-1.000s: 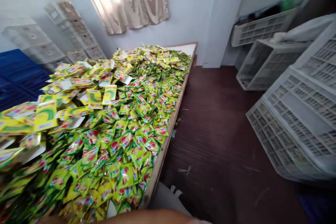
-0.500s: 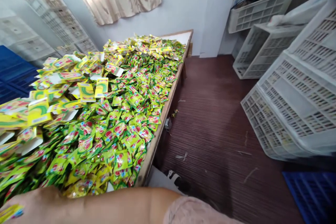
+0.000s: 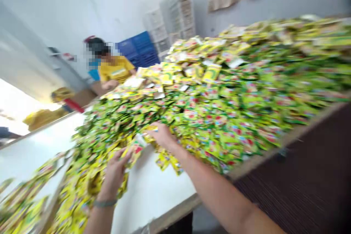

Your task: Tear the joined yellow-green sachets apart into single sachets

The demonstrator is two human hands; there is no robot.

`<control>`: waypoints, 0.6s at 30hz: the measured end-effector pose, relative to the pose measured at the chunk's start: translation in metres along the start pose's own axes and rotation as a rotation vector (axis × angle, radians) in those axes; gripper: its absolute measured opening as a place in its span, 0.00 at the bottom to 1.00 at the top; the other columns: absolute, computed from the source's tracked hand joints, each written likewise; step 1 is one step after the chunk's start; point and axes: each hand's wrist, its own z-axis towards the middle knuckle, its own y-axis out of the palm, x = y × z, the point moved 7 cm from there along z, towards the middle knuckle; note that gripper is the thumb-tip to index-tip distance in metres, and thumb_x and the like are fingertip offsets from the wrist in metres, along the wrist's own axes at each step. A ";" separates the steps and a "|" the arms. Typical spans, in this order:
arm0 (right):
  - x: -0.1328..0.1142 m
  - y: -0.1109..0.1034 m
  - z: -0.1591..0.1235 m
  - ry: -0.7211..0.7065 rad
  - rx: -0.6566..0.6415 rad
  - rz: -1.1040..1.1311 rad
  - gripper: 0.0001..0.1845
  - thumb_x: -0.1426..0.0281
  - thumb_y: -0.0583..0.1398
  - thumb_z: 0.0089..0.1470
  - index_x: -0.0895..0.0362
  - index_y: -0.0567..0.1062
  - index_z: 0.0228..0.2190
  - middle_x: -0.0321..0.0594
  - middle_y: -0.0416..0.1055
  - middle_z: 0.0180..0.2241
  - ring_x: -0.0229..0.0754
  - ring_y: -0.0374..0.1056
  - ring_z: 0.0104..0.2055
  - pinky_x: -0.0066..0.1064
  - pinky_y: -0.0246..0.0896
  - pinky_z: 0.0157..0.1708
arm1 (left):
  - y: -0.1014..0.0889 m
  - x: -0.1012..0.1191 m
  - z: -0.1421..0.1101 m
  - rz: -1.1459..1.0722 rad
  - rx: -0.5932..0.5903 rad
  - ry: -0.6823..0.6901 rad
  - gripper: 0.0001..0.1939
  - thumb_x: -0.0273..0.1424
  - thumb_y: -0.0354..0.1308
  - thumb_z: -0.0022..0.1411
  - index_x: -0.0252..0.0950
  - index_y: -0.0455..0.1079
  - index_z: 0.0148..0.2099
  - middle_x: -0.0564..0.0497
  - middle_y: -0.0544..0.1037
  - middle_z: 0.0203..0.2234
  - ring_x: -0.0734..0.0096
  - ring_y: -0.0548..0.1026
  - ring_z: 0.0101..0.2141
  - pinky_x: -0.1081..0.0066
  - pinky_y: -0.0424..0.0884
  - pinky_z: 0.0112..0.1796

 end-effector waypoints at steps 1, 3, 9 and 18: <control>0.001 0.003 0.003 -0.010 -0.027 -0.066 0.11 0.64 0.61 0.50 0.54 0.78 0.35 0.36 0.77 0.36 0.41 0.71 0.37 0.27 0.63 0.37 | -0.006 -0.005 0.001 -0.034 -0.008 -0.005 0.24 0.35 0.72 0.36 0.32 0.73 0.38 0.47 0.79 0.31 0.68 0.76 0.29 0.73 0.72 0.32; 0.005 0.015 0.005 -0.036 -0.141 -0.194 0.13 0.65 0.64 0.46 0.54 0.78 0.36 0.39 0.77 0.36 0.43 0.71 0.39 0.29 0.62 0.40 | -0.011 -0.017 0.007 -0.093 -0.027 -0.024 0.22 0.34 0.71 0.39 0.33 0.73 0.39 0.48 0.80 0.30 0.68 0.77 0.29 0.73 0.72 0.33; 0.018 0.034 -0.011 -0.023 -0.325 -0.349 0.16 0.65 0.64 0.45 0.55 0.78 0.38 0.41 0.76 0.38 0.47 0.69 0.43 0.31 0.61 0.42 | -0.005 -0.044 0.002 -0.108 -0.179 -0.121 0.20 0.34 0.70 0.44 0.33 0.74 0.41 0.47 0.80 0.35 0.68 0.77 0.32 0.73 0.71 0.35; 0.018 0.041 -0.006 -0.072 -0.304 -0.316 0.13 0.65 0.63 0.45 0.55 0.76 0.35 0.31 0.67 0.23 0.36 0.60 0.26 0.25 0.51 0.27 | -0.004 -0.048 -0.001 -0.250 -0.319 -0.295 0.22 0.32 0.69 0.45 0.32 0.75 0.44 0.44 0.80 0.35 0.70 0.77 0.29 0.74 0.72 0.33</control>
